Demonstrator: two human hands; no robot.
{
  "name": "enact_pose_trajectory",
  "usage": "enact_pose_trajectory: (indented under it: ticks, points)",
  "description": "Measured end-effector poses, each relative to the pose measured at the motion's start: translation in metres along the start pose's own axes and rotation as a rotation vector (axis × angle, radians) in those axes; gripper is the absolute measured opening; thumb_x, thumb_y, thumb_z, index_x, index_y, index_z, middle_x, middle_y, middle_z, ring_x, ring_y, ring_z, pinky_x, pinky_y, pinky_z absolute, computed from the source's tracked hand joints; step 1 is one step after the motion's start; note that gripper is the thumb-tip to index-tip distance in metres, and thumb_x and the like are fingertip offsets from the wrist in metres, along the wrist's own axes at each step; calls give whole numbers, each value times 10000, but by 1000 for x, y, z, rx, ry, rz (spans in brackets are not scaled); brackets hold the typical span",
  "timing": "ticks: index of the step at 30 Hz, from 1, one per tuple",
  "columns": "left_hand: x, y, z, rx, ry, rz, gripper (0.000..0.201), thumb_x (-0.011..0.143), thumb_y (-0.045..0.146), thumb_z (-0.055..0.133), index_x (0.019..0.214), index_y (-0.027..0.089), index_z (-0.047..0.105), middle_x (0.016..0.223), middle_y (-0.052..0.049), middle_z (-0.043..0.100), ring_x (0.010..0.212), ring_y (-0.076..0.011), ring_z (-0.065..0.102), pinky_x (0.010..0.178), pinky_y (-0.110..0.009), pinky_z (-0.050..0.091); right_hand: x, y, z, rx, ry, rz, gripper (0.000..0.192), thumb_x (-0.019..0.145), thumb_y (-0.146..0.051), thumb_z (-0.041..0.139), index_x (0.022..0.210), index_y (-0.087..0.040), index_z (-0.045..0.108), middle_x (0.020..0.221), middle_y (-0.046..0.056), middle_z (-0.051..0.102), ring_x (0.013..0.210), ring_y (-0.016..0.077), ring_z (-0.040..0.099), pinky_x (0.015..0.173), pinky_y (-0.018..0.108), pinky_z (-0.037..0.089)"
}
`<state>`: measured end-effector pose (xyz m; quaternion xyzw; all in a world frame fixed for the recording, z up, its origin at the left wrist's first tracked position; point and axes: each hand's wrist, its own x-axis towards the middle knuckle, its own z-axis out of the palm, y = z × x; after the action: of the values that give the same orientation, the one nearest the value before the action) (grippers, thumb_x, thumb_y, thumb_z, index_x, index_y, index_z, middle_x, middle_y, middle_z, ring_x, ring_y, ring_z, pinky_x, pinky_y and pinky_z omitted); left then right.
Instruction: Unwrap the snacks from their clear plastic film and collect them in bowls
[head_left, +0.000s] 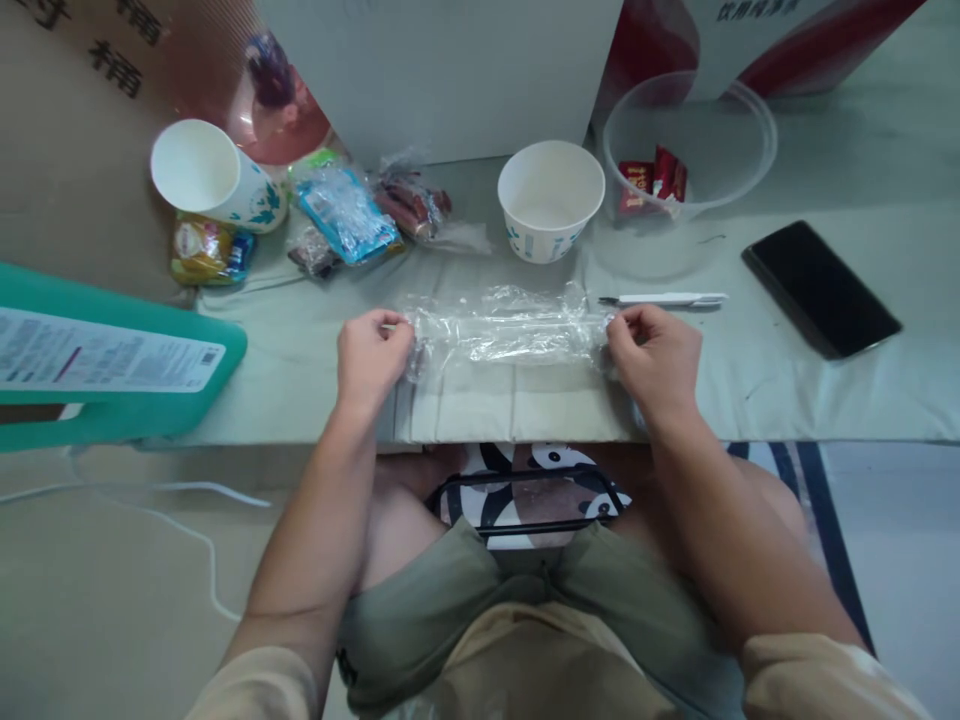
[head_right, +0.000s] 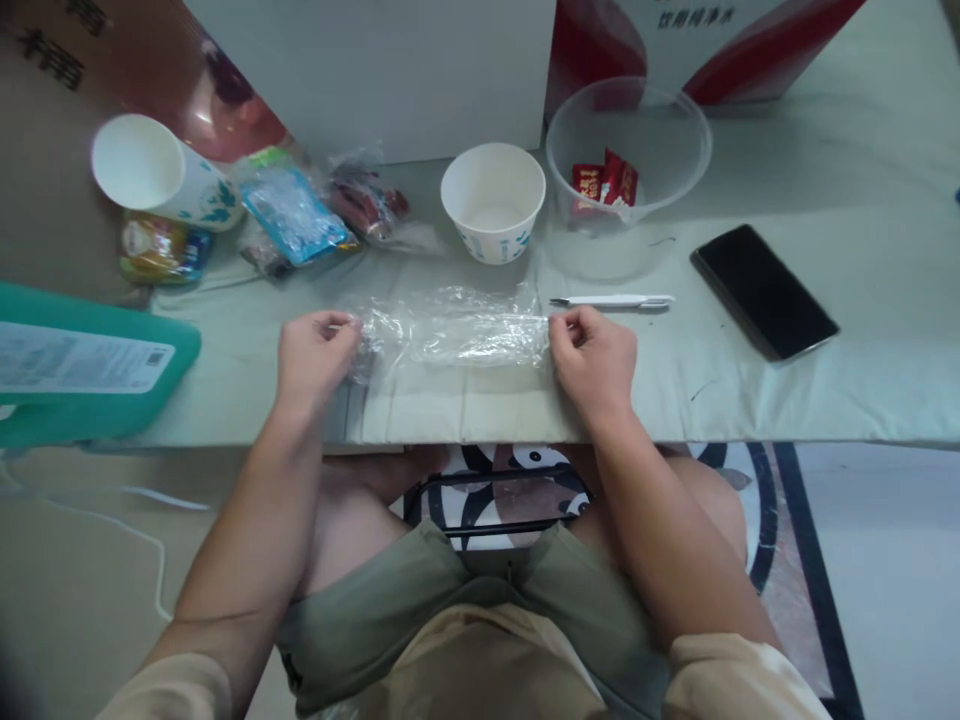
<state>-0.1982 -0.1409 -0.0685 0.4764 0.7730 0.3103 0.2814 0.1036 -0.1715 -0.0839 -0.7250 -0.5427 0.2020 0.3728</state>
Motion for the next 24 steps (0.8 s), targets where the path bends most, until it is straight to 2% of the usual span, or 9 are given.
enact_pose_trajectory:
  ticks: [2,6,8,10,13,16,18,21,24]
  points:
    - [3,-2,-3,262,16,53,85,771,269,642,740,218,703,537,6,578,563,-193,576,583,-313,392,4,2,3,-70,20,0,119,800,-311,629,839,-203,659,675,3,627,623,169,572,692,341,441]
    - [5,-1,-4,406,66,116,222,895,393,602,927,215,730,702,-48,669,792,-263,676,784,-378,492,6,8,11,-180,86,-129,393,765,-216,585,1157,-210,595,971,63,664,838,220,625,835,418,493]
    - [5,-3,-2,341,61,160,318,913,485,611,1027,206,713,873,-86,715,939,-281,684,887,-402,514,4,10,16,-219,64,-185,476,755,-190,549,1231,-212,562,1058,93,643,933,251,623,886,462,501]
    - [6,-8,2,254,17,203,418,844,485,719,1151,206,674,1012,-100,717,1021,-286,667,943,-418,521,0,7,18,-275,32,-214,548,734,-187,541,1282,-212,547,1135,125,617,1046,304,611,930,527,495]
    - [7,-15,8,94,-87,272,587,741,256,787,1288,233,576,968,-44,681,926,-227,662,907,-387,545,-6,-7,9,-333,82,-250,629,713,-212,573,1341,-200,528,1267,181,542,1209,401,549,988,652,449]
    - [6,-16,10,-179,-243,395,556,756,132,681,1274,259,522,889,11,599,869,-157,651,839,-306,562,-9,-29,-9,-251,107,-400,605,753,-226,595,1351,-198,516,1329,203,504,1313,423,494,1063,663,421]
    - [3,-12,8,-366,-351,473,536,758,131,681,1243,277,506,909,16,567,927,-145,650,802,-262,568,-8,-43,-18,-176,-16,-531,597,807,-251,600,1394,-230,490,1381,192,524,1357,394,492,1116,623,416]
    - [-9,1,-3,-573,-565,520,540,726,152,755,1187,297,515,955,10,568,958,-146,650,736,-228,581,-3,-58,-16,-137,-299,-658,705,824,-361,671,1481,-257,441,1540,170,493,1464,390,431,1185,619,362]
    - [-26,16,-20,-663,-821,457,569,673,168,839,1143,301,548,942,9,601,896,-158,685,685,-241,599,0,-70,-3,-173,-526,-713,684,762,-436,766,1391,-262,559,1572,144,510,1534,428,337,1220,693,238]
